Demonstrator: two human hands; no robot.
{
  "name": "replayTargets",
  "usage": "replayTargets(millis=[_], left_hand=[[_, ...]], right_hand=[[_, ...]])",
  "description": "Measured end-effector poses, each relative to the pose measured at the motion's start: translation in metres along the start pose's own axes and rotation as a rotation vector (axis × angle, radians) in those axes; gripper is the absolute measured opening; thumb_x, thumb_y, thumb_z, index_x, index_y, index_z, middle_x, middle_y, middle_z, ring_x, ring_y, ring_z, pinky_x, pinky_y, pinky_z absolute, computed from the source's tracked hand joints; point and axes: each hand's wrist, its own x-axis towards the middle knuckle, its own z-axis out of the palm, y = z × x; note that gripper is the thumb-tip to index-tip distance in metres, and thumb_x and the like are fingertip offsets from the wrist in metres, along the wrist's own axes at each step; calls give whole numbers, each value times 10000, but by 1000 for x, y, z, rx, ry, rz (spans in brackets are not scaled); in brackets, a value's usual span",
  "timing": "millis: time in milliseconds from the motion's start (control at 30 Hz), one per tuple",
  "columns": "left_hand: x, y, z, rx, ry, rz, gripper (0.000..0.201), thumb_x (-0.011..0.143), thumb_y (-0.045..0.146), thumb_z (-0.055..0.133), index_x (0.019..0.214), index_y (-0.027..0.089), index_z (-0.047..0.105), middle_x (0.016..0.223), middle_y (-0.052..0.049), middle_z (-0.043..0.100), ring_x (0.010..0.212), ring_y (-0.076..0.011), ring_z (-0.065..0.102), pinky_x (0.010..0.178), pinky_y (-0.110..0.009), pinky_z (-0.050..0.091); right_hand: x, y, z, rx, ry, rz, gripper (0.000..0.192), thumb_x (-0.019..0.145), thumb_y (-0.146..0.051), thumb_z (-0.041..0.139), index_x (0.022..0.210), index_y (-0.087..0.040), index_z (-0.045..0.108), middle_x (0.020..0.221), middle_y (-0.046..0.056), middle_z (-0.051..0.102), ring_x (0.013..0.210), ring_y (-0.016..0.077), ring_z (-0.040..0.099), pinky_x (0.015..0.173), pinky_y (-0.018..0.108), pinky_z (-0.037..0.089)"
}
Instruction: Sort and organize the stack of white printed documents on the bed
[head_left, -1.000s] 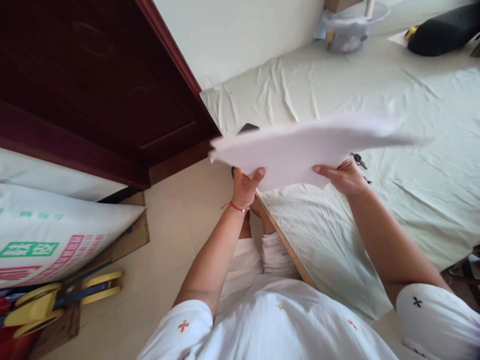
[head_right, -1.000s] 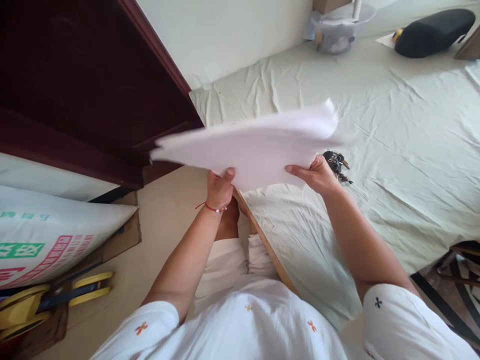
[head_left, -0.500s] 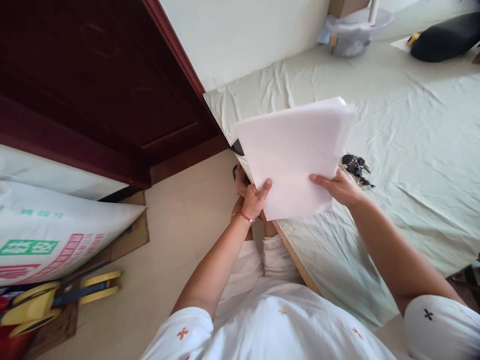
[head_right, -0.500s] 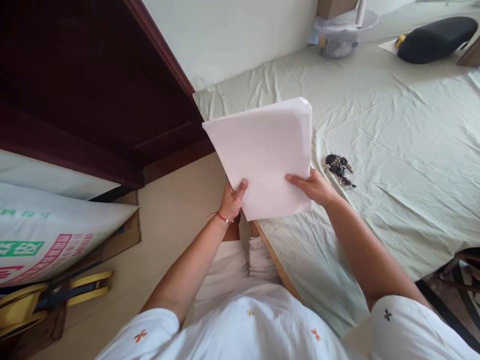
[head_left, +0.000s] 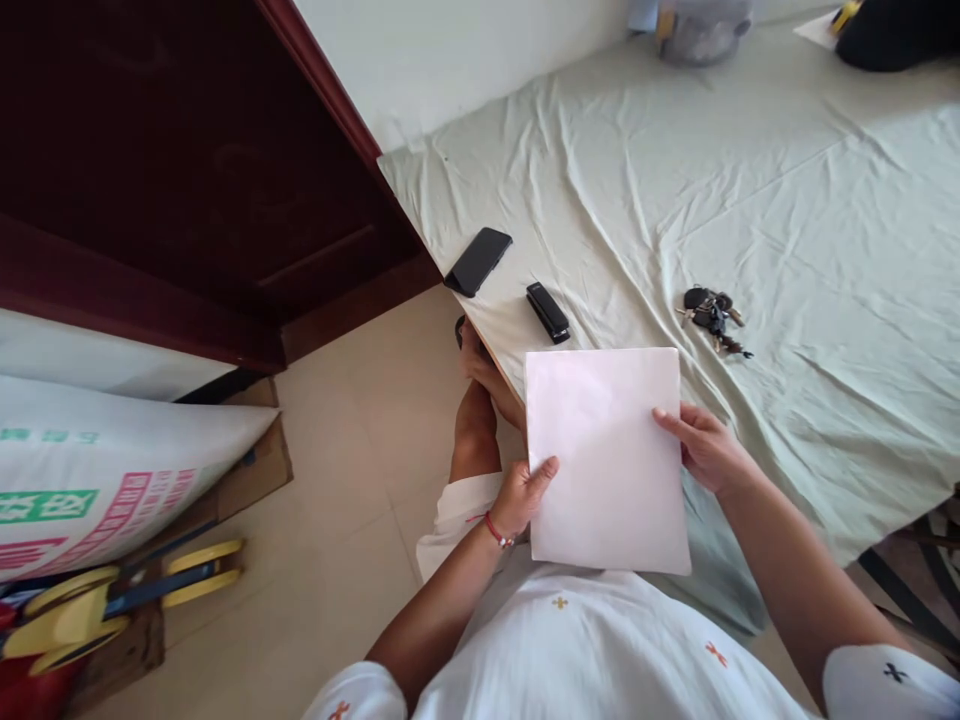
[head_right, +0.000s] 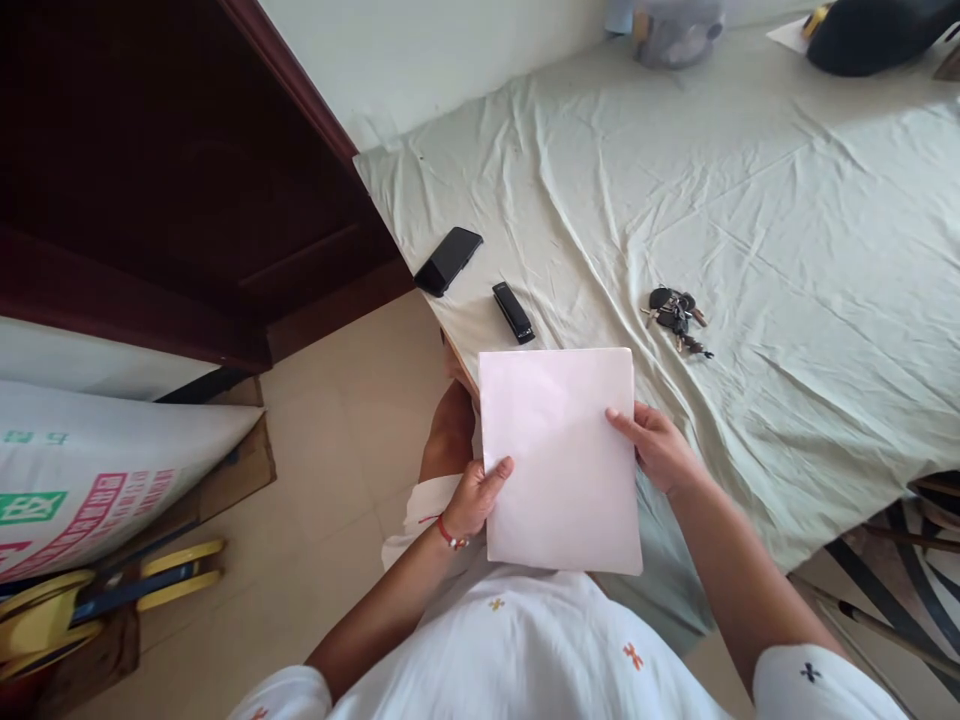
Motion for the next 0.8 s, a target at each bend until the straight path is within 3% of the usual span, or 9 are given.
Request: replayTargets(millis=[167,367,500,567,700,800], left_hand=[[5,5,2,-96,22,-7,542,828,655,746,951,131,810,895,-111,813,842,-260,751,824,-381,590],[23,42,-9,-413,118,195,558,794,536,828,1243,220,731,1279,-98,767,1290,-313,667,1145,-432,488],[41,61,-18,-491,5,213,783,772,423,858,1479,305,544,1479,-89,651,1415,-331,575,1218,-495,412],[52,67,-20,-528,-78,232,832,759,363,858,1505,352,490,1547,-79,589,1404,-332,582,1209,-537,412],[68,69,-18,-552,-95,255,507,729,262,853,1200,281,667,1428,-65,674,1293,-316,654,1161,-521,460],[73,67,-14,-570,-59,244,292,744,279,847,980,230,682,1282,-51,740,1177,-278,697,1094,-465,510]], right_hand=[[13,-10,6,-36,42,23,363,683,-535,926,783,-214,791,777,79,792,604,224,739,527,297,614],[10,-8,12,-74,-20,106,416,666,-534,937,803,-172,784,776,79,794,605,219,739,525,280,598],[8,-5,16,-99,-89,124,452,698,-555,915,867,-154,794,810,89,800,653,225,754,563,279,603],[9,-5,16,-120,-113,125,453,721,-562,899,888,-154,795,836,93,803,679,233,762,579,285,606],[14,-7,17,-123,-101,41,449,775,-575,858,993,-190,785,910,77,811,743,235,772,630,294,616],[17,-4,20,-100,-44,-84,452,837,-585,800,1115,-231,760,1014,63,810,801,225,773,707,307,625]])
